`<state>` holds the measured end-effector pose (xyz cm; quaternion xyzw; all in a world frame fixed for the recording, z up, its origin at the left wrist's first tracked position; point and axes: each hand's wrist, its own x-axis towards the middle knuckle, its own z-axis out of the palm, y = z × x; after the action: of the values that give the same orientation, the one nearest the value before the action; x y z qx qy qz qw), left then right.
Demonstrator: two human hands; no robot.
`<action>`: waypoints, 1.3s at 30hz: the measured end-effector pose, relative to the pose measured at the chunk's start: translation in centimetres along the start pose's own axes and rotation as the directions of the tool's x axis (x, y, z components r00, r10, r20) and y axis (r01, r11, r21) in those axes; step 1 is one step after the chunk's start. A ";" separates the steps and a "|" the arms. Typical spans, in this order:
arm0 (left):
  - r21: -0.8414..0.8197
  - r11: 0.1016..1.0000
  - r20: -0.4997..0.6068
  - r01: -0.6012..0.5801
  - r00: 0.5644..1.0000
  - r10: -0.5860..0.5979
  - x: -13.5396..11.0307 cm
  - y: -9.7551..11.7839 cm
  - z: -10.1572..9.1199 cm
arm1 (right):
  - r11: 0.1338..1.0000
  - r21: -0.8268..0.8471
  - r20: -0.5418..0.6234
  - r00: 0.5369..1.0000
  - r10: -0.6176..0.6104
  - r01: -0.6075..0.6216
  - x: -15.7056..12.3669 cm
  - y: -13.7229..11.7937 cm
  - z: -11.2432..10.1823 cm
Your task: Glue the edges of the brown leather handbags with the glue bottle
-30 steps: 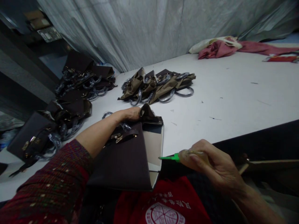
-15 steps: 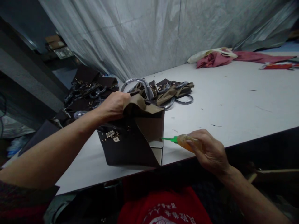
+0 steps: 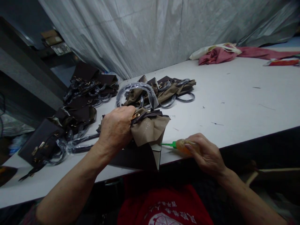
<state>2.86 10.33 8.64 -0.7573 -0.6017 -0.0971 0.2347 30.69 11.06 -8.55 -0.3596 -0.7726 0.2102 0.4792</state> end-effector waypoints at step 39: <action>0.076 0.993 -0.218 0.093 0.973 -0.074 -1.4 0.2 1.0 | 0.929 0.070 0.087 0.930 0.358 -0.364 0.3 -2.9 0.3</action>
<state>2.52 9.52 7.14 -0.7056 -0.6077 -0.1624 0.3263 29.27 9.42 -6.56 -0.4669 -0.7005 0.3403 0.4190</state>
